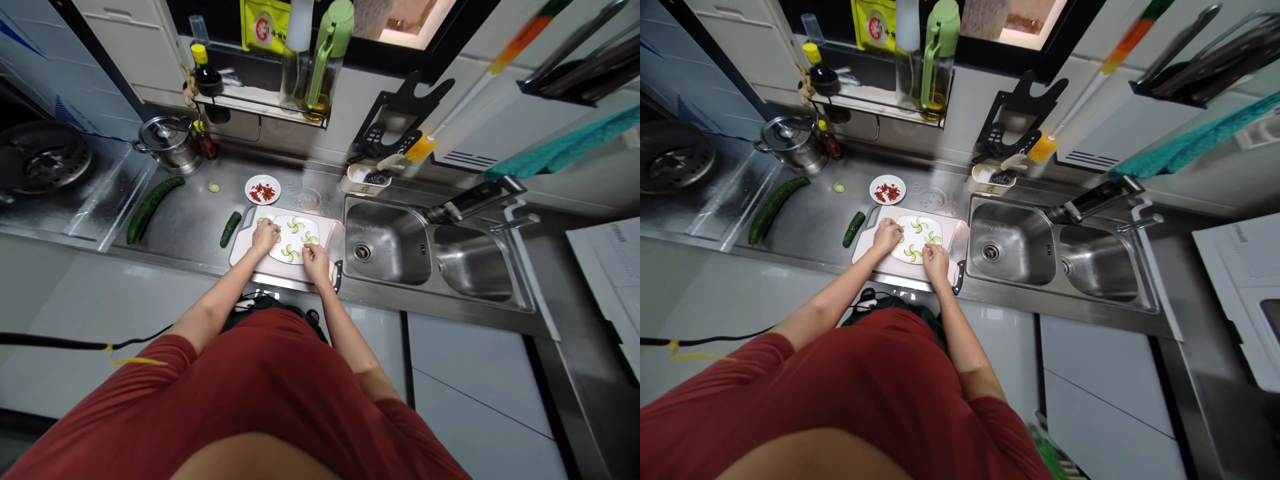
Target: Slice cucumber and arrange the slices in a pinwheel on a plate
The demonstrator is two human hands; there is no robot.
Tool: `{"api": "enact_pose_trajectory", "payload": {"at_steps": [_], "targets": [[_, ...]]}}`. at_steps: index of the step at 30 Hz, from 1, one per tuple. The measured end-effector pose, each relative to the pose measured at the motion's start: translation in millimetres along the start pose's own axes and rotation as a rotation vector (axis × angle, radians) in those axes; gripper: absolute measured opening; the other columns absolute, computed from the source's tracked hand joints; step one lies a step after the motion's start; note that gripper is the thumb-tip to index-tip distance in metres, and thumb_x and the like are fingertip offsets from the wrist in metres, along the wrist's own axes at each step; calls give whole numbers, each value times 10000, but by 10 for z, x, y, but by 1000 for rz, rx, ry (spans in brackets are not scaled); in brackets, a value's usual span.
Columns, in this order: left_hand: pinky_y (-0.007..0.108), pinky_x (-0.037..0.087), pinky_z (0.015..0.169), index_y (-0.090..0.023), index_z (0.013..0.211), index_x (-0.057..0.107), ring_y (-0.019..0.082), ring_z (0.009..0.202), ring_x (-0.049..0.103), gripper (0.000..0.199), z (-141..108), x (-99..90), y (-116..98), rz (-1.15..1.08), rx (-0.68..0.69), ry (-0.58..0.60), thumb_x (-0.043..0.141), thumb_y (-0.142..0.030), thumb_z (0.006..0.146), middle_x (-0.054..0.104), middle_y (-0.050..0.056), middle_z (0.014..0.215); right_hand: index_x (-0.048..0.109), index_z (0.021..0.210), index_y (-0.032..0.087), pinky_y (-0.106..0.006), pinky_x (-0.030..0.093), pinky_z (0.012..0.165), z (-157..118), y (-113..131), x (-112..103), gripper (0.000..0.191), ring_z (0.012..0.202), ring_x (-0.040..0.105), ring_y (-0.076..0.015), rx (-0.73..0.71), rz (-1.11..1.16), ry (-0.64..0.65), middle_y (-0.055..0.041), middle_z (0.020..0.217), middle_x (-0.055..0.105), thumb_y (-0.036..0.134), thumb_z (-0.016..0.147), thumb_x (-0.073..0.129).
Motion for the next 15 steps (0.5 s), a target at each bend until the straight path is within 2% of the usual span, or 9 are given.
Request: {"api": "enact_pose_trajectory", "payload": {"at_steps": [6,11,15], "targets": [[353,444,905,-226,865,724,253,1078,487,144,4,-15,0,11,-14,8,592,-260,820,553,89,1049,697,1004,153,-316,427,825,-29,16,-31,296,799,555,-200,8,34,-25,-63,831,637,298,879,472],[344,445,915,-229,860,727,244,1082,496,156,6,-31,-10,-8,-17,6,583,-273,821,560,84,1041,693,999,157,-320,428,831,-36,146,-99,286,804,550,-200,-16,59,-64,-54,803,617,289,886,467],[363,455,903,-235,960,722,260,1063,522,222,8,-194,111,-39,-90,-109,540,-294,846,576,93,1056,676,1035,158,-326,428,838,-81,347,-258,299,834,541,-202,-81,94,-147,-61,825,608,300,914,443]]}}
Point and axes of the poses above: each hand's wrist, its own z-axis towards the middle knuckle, its own x-axis out of the palm, y = z × x, the point moved 9 cm from there along z, towards the middle knuckle
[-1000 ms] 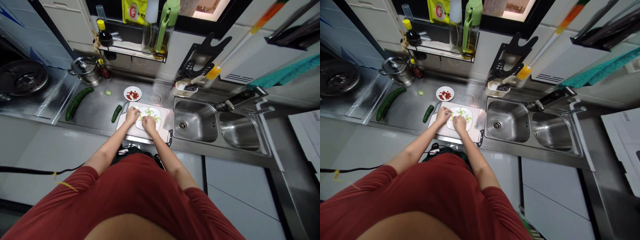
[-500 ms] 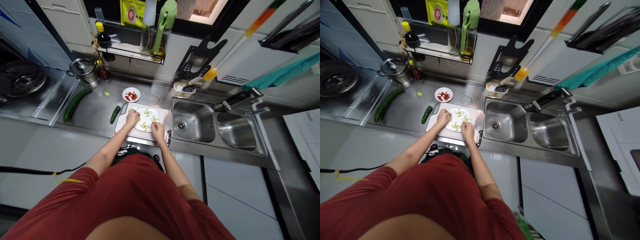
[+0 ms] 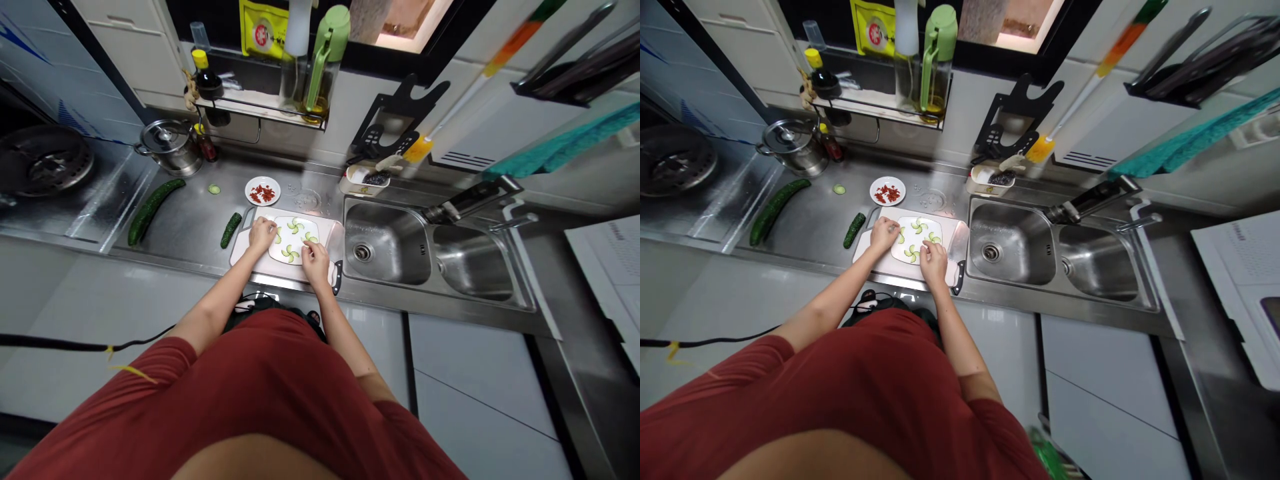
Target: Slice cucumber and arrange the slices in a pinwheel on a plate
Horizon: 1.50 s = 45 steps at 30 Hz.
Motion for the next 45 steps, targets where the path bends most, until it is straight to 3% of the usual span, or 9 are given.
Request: {"api": "enact_pose_trajectory", "payload": {"at_steps": [4,11,20,31,38,45], "targets": [[412,445,929,-227,1115,681,294,1076,527,317,57,-184,232,10,-108,-99,499,-270,859,591,120,1114,667,1058,170,-334,429,835,-20,156,-98,307,844,536,-203,-38,8,-29,-62,832,599,322,935,431],[397,412,971,-166,1275,595,297,1130,498,436,135,-164,352,92,-79,-39,459,-250,869,574,155,1203,673,1043,171,-339,434,821,-60,171,-108,304,828,536,-205,-36,8,-12,-59,802,589,314,931,430],[404,400,958,-225,1215,628,295,1177,449,392,81,-58,293,173,-28,8,423,-219,880,550,110,1291,670,1024,172,-332,443,807,-133,89,-134,302,821,540,-201,-20,8,-23,-55,791,589,324,930,427],[406,439,899,-212,1064,649,305,1102,508,277,233,-136,363,144,-77,0,538,-236,811,595,144,1117,676,1029,177,-335,447,797,-178,22,-150,297,816,543,-204,1,11,-23,-54,786,593,314,919,437],[312,449,867,-199,1046,650,192,924,589,264,167,-143,495,-92,-186,-85,532,-232,812,658,61,909,678,1020,167,-329,452,799,-185,-24,-154,304,813,550,-200,-1,10,-25,-55,785,595,319,916,436],[240,500,727,-159,1026,639,117,741,608,266,14,-202,576,-619,-282,-266,575,-260,788,664,47,852,677,1016,176,-332,454,801,-194,-39,-135,297,812,552,-198,15,18,-3,-56,804,606,323,914,439]]}}
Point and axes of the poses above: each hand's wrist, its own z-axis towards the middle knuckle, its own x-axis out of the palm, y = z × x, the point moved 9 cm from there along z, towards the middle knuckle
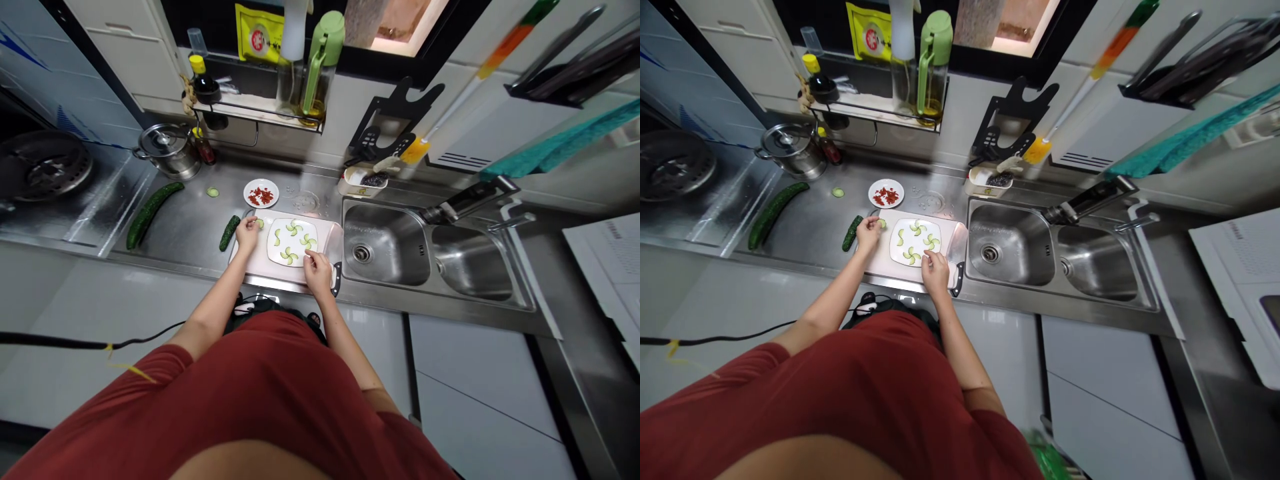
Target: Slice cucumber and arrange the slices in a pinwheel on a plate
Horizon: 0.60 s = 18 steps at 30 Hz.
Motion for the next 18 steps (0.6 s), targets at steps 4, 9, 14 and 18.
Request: {"api": "enact_pose_trajectory", "payload": {"at_steps": [4,9,14,18], "targets": [[239,502,711,-154,985,645,114,721,610,239,-127,39,-205,-184,4,77,621,-257,771,667,41,808,677,1011,172,-336,458,801,30,48,2,291,809,561,-199,-1,44,-8,-59,802,609,327,906,453],[257,476,732,-145,971,692,129,750,597,286,-518,242,-663,-245,128,401,674,-341,764,691,56,892,668,1050,173,-322,468,775,103,106,-23,313,781,571,-181,66,187,-25,-75,906,659,381,900,489],[227,427,672,-142,1043,680,110,705,560,376,-1012,466,-940,-248,198,749,701,-391,762,651,22,804,668,1040,171,-294,477,731,149,130,28,358,799,591,-173,176,383,66,-75,980,688,452,870,524],[205,396,623,-145,1057,643,89,646,526,413,-1169,545,-992,-287,174,837,718,-411,749,593,-7,740,667,925,180,-292,476,730,139,204,75,300,777,598,-170,165,464,161,-50,886,690,441,847,541]]}}
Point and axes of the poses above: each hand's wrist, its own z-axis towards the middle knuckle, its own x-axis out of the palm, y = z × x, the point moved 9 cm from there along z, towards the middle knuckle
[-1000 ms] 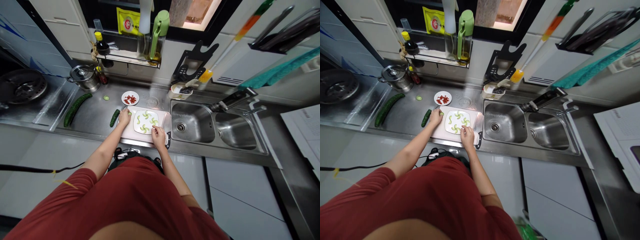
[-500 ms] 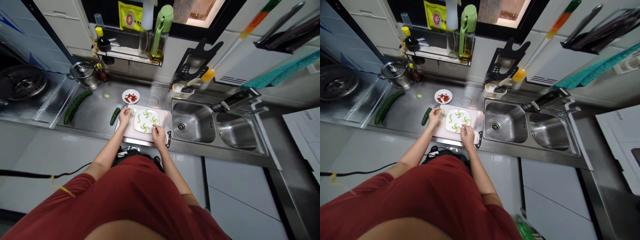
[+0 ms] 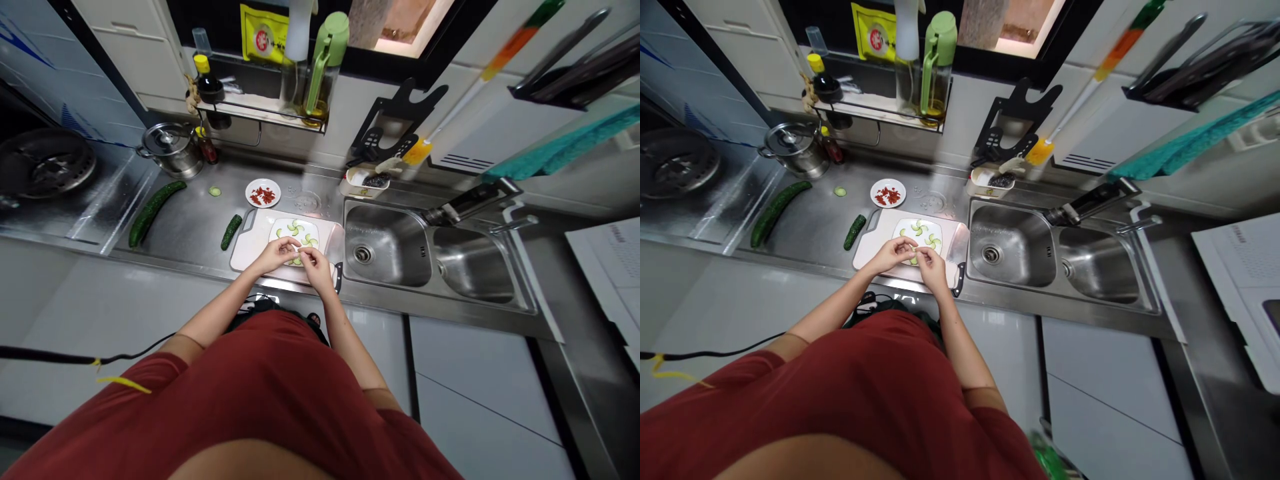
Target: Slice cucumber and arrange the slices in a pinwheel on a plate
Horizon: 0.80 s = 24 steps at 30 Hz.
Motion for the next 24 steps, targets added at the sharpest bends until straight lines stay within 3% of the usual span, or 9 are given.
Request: {"api": "enact_pose_trajectory", "payload": {"at_steps": [10,14,16,19,24], "targets": [[190,398,624,-142,1025,621,75,643,525,453,18,109,72,-180,-81,29,761,-434,708,565,-21,706,627,921,194,-283,462,696,-22,-39,12,247,736,573,-157,12,58,39,-29,856,661,416,829,566],[168,343,520,-144,1030,613,60,565,513,519,-29,145,293,-354,-289,-18,659,-583,758,584,-10,680,630,923,193,-283,462,700,1,-6,-50,232,737,571,-157,-9,49,-5,-28,843,661,395,834,558],[163,338,497,-146,1030,601,66,563,540,547,-89,236,394,-437,-425,23,611,-630,775,633,22,724,631,928,193,-284,463,699,12,20,-84,223,742,571,-159,-21,46,-26,-29,847,662,383,837,557],[162,371,506,-155,1026,582,80,587,585,494,-179,367,441,-532,-554,98,630,-586,790,677,53,781,634,937,196,-288,468,716,17,45,-93,217,773,585,-165,-33,38,-24,-34,868,668,375,843,554],[155,405,514,-163,973,575,81,609,598,350,-237,434,421,-721,-598,103,700,-432,787,652,32,774,646,955,201,-298,477,757,-14,41,-26,220,820,611,-175,-47,7,29,-38,917,684,370,865,538]]}}
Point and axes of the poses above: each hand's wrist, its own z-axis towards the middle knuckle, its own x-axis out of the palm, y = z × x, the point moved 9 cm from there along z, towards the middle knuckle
